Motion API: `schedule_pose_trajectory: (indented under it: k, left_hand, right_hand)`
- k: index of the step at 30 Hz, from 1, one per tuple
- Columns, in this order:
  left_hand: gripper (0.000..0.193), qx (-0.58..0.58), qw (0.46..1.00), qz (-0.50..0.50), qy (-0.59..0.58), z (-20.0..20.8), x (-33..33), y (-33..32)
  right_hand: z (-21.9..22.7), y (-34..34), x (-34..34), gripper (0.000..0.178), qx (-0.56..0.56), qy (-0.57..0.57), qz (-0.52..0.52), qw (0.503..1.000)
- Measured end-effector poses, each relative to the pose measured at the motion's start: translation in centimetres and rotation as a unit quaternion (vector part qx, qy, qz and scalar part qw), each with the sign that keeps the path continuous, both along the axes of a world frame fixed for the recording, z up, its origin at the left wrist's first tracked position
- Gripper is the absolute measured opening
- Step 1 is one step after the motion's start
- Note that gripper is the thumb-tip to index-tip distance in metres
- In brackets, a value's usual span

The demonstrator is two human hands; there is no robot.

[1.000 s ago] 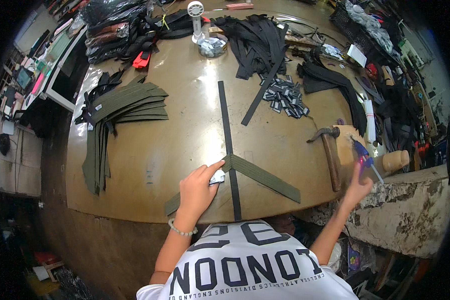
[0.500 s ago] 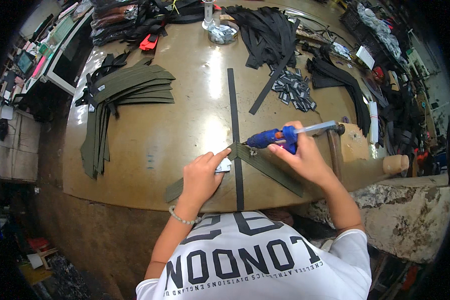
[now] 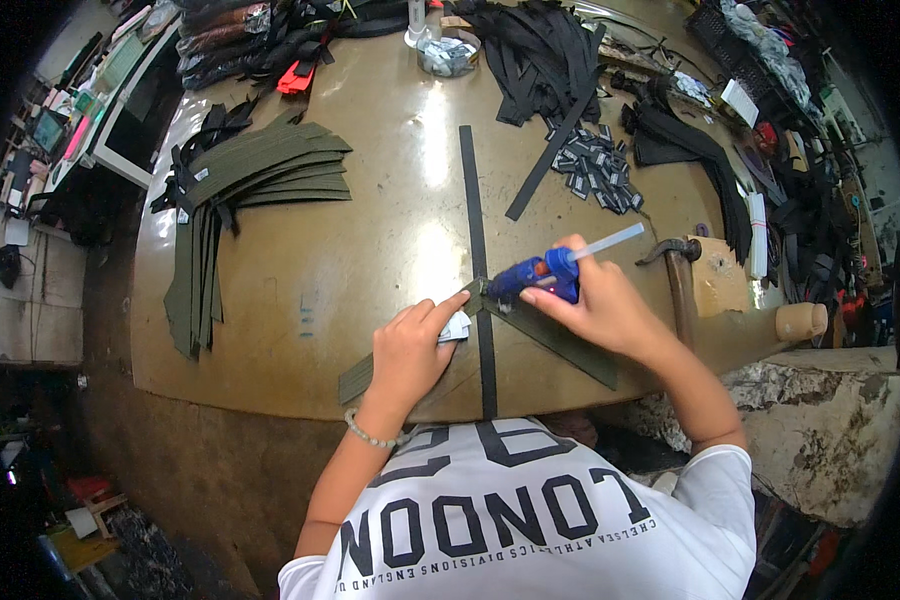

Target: The person assembles black fabric straps by applying hot glue with a glue gun and attaching small rectangular tags to the strap ends. They repeatedly pick up straps, apply glue, press tags onto the glued areas, and place the finished pieces aside on the table.

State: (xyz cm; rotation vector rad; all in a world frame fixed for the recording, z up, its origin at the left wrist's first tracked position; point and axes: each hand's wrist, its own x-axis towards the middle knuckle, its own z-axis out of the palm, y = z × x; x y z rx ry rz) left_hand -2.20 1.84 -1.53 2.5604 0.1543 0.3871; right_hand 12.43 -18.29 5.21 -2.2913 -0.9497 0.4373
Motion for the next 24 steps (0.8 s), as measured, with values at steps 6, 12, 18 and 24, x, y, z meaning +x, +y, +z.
schedule_pose_trajectory:
  k: [6, 12, 18, 24]
  left_hand:
    - [0.051, 0.003, 1.0, -0.003, 0.0, -0.2, 0.0, 0.0]
    - [0.046, -0.012, 1.0, 0.006, 0.024, 0.1, 0.1, -0.1]
    - [0.041, -0.047, 0.998, 0.027, 0.034, 0.2, 0.2, -0.2]
    - [0.037, -0.045, 0.999, 0.011, 0.018, -0.1, 0.8, -0.2]
  right_hand:
    - [1.0, -1.2, -2.7, 0.049, -0.037, 0.034, 0.021, 0.999]
    - [-0.7, -8.0, -1.8, 0.048, 0.1, -0.033, -0.224, 0.969]
    - [-4.2, -18.6, 1.3, 0.057, -0.056, -0.231, -0.64, 0.731]
    - [2.1, -14.8, -1.5, 0.039, -0.056, -0.048, -0.522, 0.85]
